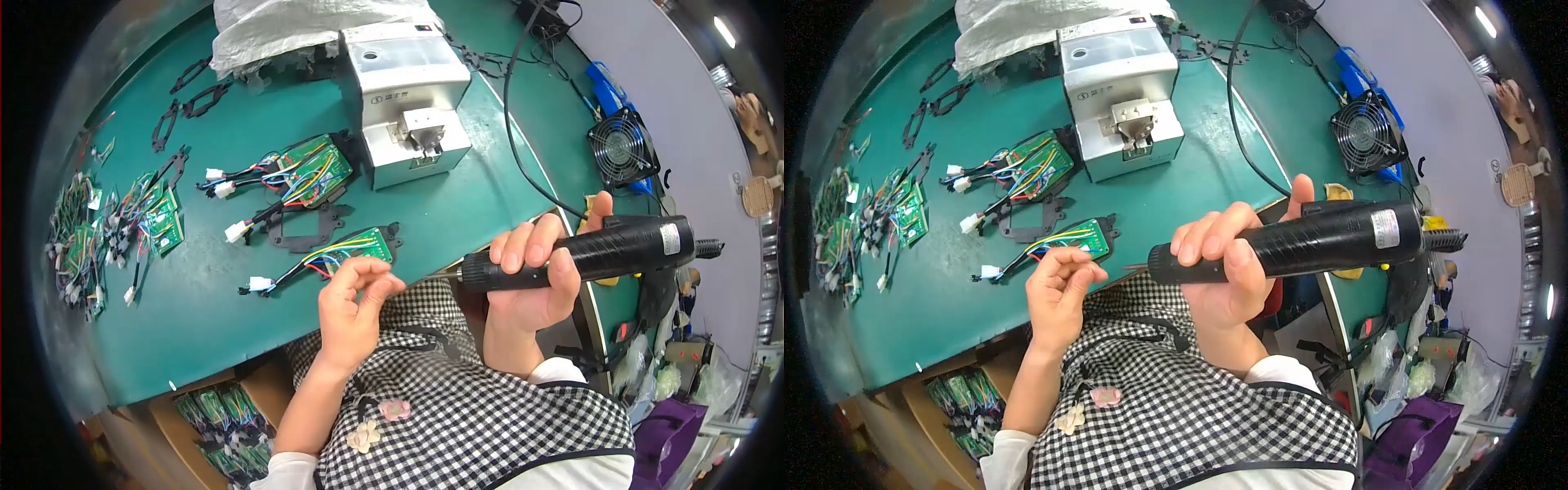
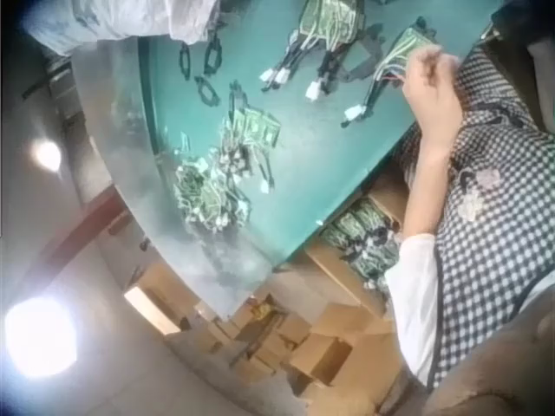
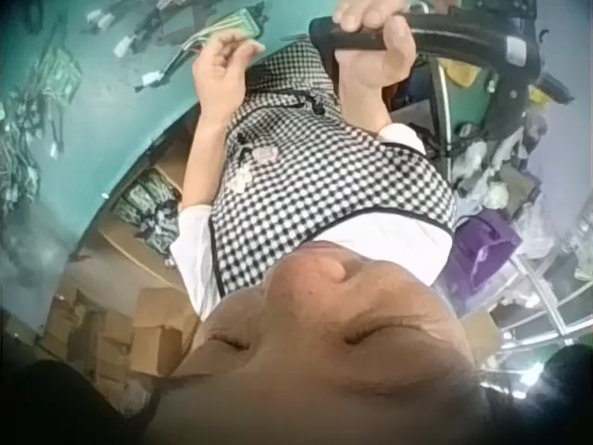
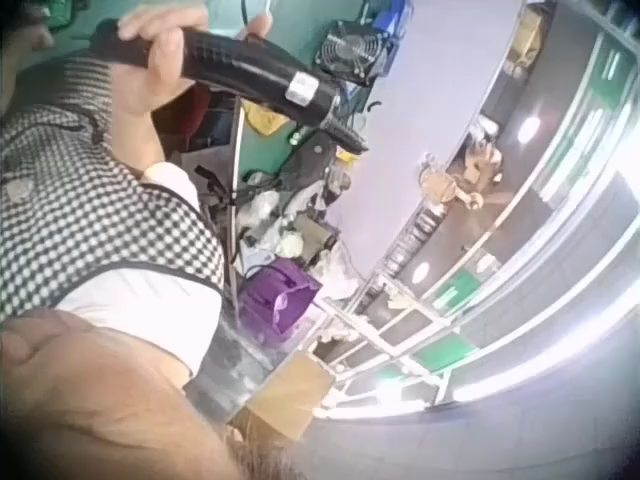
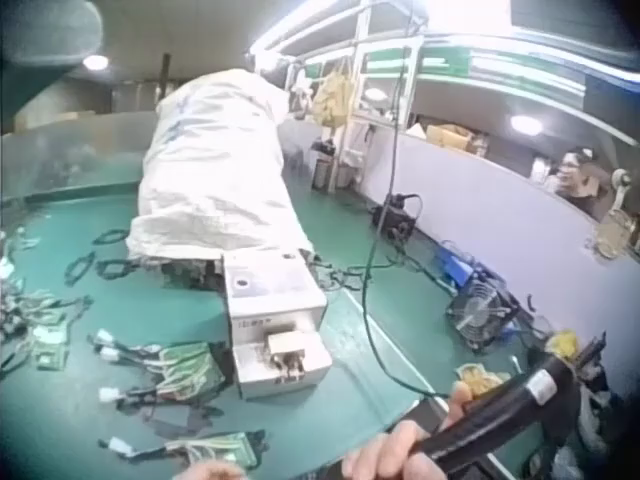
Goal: The person fastens circuit boards to black plastic frames using an electric screwdriver, securing them with screws.
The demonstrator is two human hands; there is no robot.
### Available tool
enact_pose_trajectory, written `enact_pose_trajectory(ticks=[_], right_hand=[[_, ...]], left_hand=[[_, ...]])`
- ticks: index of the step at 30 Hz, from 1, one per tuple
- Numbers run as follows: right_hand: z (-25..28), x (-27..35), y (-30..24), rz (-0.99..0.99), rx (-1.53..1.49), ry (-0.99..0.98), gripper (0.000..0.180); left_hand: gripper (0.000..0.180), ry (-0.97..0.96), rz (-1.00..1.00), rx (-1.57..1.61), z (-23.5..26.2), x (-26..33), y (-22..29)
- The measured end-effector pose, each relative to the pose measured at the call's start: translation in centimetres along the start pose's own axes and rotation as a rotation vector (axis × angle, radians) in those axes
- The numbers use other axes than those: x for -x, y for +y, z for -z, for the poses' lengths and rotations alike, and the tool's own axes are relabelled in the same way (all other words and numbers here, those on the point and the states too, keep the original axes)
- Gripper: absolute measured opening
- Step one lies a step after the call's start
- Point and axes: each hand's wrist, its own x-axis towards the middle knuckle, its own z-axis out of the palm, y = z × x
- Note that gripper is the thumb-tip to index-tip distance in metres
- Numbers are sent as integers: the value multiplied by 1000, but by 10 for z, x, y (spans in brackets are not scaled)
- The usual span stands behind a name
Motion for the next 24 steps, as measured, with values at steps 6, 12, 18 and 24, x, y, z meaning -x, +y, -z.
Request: enact_pose_trajectory(ticks=[6, 12, 18, 24], right_hand=[[-26, 9, 9, -14, -122, 1, 74], [-33, 16, 17, 14, -9, -53, 62], [-35, 23, 16, -90, -21, 14, 78], [-24, 11, 12, -69, 43, 37, 72]], left_hand=[[14, -9, 387, 1306, -10, 15, -14], [18, 51, 418, 1314, -10, 20, -10], [21, 191, 370, 916, -16, 27, 3], [62, 225, -168, -357, 12, 9, 10]])
